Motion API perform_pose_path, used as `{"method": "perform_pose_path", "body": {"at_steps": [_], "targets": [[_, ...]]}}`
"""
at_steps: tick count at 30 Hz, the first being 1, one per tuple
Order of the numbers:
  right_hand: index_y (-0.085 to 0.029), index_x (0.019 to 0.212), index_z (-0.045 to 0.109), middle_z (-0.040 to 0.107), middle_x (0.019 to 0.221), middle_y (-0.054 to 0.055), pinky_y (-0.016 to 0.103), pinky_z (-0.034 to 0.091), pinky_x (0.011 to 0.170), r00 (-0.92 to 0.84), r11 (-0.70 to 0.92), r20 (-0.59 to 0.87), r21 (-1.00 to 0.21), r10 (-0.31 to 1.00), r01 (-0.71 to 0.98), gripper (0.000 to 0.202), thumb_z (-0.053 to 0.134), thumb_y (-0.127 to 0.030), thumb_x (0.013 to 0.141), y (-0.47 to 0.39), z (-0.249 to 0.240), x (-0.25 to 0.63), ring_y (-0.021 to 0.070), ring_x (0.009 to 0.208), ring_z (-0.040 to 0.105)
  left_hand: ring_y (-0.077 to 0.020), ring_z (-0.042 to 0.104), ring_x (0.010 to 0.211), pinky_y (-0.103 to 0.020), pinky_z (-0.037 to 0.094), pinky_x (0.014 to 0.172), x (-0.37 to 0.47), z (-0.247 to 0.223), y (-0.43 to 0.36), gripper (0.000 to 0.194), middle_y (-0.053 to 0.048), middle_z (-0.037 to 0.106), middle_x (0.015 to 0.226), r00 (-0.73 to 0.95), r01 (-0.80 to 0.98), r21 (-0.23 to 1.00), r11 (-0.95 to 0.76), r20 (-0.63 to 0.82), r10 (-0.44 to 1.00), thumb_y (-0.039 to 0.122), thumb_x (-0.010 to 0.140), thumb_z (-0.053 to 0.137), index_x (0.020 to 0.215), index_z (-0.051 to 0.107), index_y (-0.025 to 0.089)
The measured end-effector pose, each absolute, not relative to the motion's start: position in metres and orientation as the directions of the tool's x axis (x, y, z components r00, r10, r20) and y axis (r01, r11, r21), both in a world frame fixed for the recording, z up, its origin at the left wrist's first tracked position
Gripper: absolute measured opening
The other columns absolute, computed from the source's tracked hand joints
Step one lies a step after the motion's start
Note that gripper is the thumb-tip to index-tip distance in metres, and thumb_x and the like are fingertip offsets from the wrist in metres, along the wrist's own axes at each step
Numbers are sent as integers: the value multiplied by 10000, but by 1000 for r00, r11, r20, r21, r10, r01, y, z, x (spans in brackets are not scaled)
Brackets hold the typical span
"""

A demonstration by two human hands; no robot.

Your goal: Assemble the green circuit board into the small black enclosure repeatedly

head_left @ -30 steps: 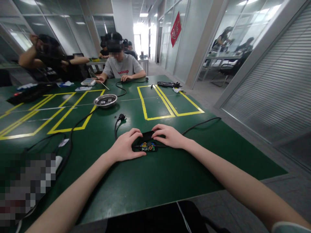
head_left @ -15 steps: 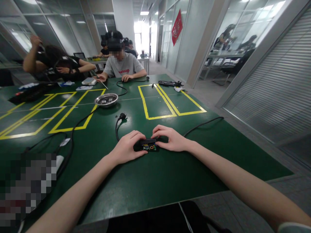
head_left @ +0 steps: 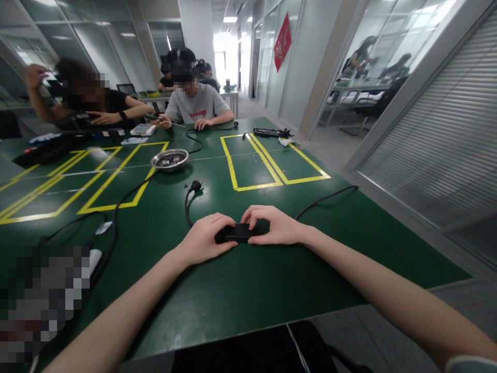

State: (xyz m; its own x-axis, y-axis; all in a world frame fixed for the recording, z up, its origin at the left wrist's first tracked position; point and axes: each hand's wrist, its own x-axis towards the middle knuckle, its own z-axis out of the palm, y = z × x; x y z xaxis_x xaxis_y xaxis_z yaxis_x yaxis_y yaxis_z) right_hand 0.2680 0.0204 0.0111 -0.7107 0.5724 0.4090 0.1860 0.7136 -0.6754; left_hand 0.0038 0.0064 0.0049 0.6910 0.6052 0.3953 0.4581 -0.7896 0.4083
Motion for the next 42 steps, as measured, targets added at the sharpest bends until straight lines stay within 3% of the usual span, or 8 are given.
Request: {"method": "perform_pose_path", "body": {"at_steps": [6,14,21,28,34,39,42], "targets": [[-207,898,658,655,991,43,376,521,884,-717,719,344,-621,606,310,171,790,-187,791,17,15,265,215,954,625,-259,699,1026,-403,554,911,5,4,5,173,-92,747,1121,698,470,439,-766,345,627,283,889,734,1013,631,219],[-198,972,669,597,994,24,319,513,838,-728,715,312,-612,610,337,223,784,-158,785,15,15,264,184,913,616,-248,692,987,-376,554,877,6,7,3,173,-78,733,1104,705,469,461,-753,319,634,265,908,718,1051,629,222],[-209,1139,686,655,1087,63,336,518,849,-763,799,321,-452,561,397,374,824,-275,797,20,8,268,224,986,645,-249,687,971,-385,552,890,6,5,11,197,-75,729,1039,683,501,466,-730,306,664,364,952,660,1077,644,213],[-167,1128,693,737,958,87,337,480,796,-755,841,372,-215,541,497,269,664,-289,890,17,3,258,226,855,677,-259,674,915,-400,538,879,8,4,12,271,-78,716,993,684,586,285,-759,329,651,431,937,677,1094,671,210],[-120,1156,698,758,931,129,363,503,790,-789,883,409,-114,459,454,297,546,-327,1008,16,6,259,232,821,696,-246,680,848,-385,524,831,6,2,13,283,-91,727,938,694,581,214,-785,374,615,453,999,592,1047,706,199],[-150,1245,688,774,1154,151,407,556,868,-773,919,535,-16,341,394,304,546,-310,1029,13,7,261,256,1004,711,-253,712,833,-370,525,788,7,6,7,339,-103,756,934,683,567,171,-806,450,576,504,995,564,1021,684,188],[-181,1281,682,747,1277,142,435,562,930,-749,928,614,69,249,365,290,538,-237,1037,13,5,261,258,1133,687,-258,733,855,-352,544,781,11,10,0,435,-107,769,976,595,616,240,-750,481,644,582,966,571,1099,669,180]]}}
